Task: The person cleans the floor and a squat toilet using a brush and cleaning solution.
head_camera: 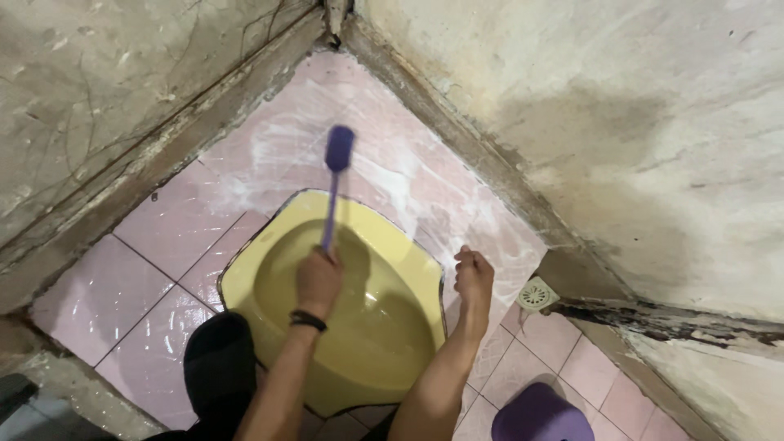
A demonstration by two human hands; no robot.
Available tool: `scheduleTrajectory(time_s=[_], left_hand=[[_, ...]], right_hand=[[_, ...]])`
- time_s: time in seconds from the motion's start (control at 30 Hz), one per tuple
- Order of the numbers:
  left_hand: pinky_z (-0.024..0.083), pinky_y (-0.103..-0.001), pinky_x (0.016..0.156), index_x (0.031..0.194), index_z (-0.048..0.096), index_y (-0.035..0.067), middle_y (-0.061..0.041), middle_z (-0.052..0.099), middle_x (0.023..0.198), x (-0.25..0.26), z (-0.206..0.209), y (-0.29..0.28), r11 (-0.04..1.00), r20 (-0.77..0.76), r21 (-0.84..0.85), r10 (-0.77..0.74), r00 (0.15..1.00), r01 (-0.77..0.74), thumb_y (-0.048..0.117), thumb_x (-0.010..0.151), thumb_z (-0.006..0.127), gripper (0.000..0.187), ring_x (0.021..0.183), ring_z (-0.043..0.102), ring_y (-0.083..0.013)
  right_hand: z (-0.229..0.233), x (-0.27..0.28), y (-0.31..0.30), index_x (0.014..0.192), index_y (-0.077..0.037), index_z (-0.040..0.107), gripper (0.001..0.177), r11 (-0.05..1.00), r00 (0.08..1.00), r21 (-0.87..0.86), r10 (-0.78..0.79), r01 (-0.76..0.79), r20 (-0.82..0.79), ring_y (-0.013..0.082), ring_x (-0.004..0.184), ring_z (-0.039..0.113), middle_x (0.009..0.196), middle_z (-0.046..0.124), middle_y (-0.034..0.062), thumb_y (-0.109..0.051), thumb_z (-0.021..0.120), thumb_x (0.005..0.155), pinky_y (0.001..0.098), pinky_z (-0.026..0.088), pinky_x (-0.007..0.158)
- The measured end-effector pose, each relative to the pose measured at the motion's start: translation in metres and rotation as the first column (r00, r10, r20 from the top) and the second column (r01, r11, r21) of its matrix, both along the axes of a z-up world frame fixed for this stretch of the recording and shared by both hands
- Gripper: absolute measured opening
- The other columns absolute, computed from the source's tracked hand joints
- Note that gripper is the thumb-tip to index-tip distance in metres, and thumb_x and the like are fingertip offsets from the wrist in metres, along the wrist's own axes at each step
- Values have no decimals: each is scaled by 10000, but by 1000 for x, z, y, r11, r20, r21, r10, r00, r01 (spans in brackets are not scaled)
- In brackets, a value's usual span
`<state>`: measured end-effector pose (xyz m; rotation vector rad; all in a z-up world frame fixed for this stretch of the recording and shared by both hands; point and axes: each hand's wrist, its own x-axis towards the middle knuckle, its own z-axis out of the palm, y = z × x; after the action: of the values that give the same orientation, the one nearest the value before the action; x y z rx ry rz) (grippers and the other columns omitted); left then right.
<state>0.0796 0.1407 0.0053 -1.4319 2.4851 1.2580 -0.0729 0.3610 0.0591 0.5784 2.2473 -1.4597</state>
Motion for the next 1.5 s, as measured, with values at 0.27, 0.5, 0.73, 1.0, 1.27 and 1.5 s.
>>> scheduleTrajectory(time_s=[0.27,0.5,0.73,1.0,1.27,1.5], left_hand=[[551,-567,680,963,680,-1,-300,687,807,-5,-26,55,986,-9,23,-162,987,162,480,1048,442,543,789,696,-492],[541,-562,668,930,658,22,-258,695,768,-6,3,34,981,121,-24,-187,975,191,464,1058,441,509,758,696,-475],[547,-559,684,828,680,0,-293,676,777,15,19,29,993,97,32,-118,988,115,466,1064,443,574,780,677,-489],[554,-572,648,985,622,-21,-282,681,731,50,4,100,954,98,20,-300,949,299,440,980,505,476,704,689,-486],[542,-572,643,922,700,-12,-303,678,764,55,-12,29,998,217,56,-11,976,-1,521,1096,403,635,771,677,-491],[554,-569,659,1040,619,-5,-285,703,800,74,-18,80,966,167,20,-258,952,258,444,982,484,472,755,696,-484]], right_hand=[[9,9,-8,859,-32,672,313,1000,1000,-10,-7,7,19,86,527,384,633,479,-27,-304,611,1000,276,313,465],[11,14,1,854,-37,670,303,999,998,-13,-52,52,23,78,528,379,626,468,-31,-297,608,997,271,305,461],[5,12,-5,836,-35,654,308,992,999,-117,-49,47,-14,76,521,361,625,444,-31,-299,627,993,271,288,461],[8,8,-10,849,-41,657,304,986,999,-162,-34,33,-3,76,520,367,636,445,-20,-305,627,998,272,288,462],[8,6,-7,853,-40,652,295,982,998,-177,-68,70,17,73,519,376,631,467,-28,-302,631,987,262,302,468],[17,6,-9,854,-42,637,265,972,996,-216,-88,89,10,77,537,377,655,473,-30,-280,651,970,264,297,475]])
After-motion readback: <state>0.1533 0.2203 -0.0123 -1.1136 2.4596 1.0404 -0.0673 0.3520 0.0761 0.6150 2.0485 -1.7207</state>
